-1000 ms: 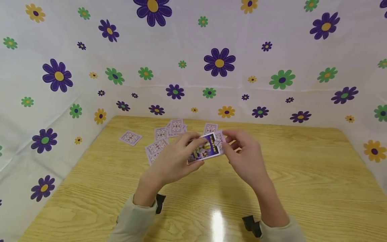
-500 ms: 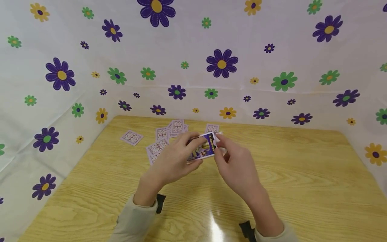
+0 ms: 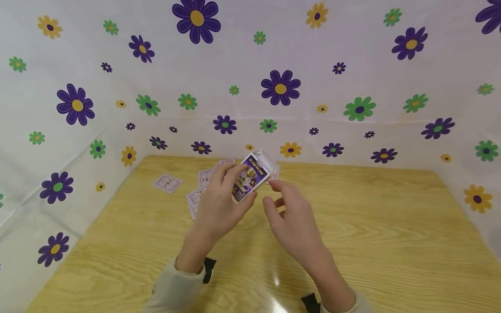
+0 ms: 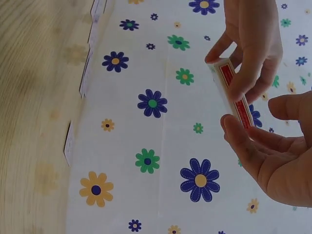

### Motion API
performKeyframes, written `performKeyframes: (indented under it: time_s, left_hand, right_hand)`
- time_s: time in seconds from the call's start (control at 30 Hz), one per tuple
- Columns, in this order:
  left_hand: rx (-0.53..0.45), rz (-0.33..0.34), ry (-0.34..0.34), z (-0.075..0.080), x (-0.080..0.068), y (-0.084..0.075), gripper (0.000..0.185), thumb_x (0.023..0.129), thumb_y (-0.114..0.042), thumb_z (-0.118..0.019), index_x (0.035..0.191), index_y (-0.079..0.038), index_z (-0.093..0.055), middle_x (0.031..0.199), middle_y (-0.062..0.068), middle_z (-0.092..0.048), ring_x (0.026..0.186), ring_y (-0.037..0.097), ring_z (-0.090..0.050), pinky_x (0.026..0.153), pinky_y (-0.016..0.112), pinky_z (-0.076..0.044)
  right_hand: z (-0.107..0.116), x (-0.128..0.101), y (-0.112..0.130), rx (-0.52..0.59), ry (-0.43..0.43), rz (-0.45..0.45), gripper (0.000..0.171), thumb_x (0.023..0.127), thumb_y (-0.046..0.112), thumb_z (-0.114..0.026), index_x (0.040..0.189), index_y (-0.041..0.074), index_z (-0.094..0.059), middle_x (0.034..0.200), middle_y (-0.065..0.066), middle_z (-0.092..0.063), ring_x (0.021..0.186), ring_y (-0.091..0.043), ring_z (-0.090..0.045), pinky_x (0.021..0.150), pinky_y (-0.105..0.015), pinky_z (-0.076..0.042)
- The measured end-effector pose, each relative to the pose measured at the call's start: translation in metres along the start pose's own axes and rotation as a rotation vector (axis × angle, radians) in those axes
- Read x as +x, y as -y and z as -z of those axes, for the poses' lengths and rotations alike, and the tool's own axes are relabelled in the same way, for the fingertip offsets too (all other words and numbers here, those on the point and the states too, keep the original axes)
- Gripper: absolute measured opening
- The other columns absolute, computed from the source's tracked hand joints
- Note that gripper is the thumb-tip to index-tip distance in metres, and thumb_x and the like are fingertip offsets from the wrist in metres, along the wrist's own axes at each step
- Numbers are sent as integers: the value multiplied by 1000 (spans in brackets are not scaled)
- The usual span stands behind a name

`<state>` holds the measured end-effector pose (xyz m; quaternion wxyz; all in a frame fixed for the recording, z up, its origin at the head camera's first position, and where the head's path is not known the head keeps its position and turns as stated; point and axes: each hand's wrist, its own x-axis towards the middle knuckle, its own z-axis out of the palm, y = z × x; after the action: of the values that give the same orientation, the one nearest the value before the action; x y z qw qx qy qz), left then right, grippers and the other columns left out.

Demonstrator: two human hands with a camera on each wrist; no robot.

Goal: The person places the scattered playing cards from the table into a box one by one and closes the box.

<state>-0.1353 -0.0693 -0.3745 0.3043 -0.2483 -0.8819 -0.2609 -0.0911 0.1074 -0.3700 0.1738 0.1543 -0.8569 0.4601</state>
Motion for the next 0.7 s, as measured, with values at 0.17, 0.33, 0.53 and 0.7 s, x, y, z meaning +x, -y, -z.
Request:
performKeyframes:
  time_s: [0.17,0.33,0.53,0.7]
  left_hand:
    - [-32,66,-57,-8,-3,-10,61,80,-17,-83,132,-3,-54,122,17,-52,100,25,-56,73,28,-57]
    - [-96,85,-74,-13,-6,-15,64,84,-16,-80,137,-2,-46,124,19,-47,102,28,-58,73,30,-59]
    - [-320,52,-82,-15,-6,-17,52,94,4,-57,142,0,-38,130,19,-45,107,26,-56,84,30,-56]
    - [-587,79,-44,-17,-4,-23,46,100,6,-44,144,0,-33,136,19,-43,125,28,-50,100,37,-50]
  right_hand:
    - [-10,-1,2,120,60,-35,50,101,18,-58,146,2,-44,140,-16,-56,107,-28,-67,81,-34,-59]
    - [-17,0,2,225,85,-69,60,103,22,-55,155,7,-30,151,-13,-45,123,-31,-59,91,-40,-56]
    - [-14,3,2,287,42,-100,65,103,21,-54,158,13,-22,158,-10,-33,134,-33,-48,96,-44,-53]
    - [-7,6,-2,331,-13,-100,71,98,11,-61,157,10,-21,157,-11,-33,137,-35,-43,104,-46,-46]
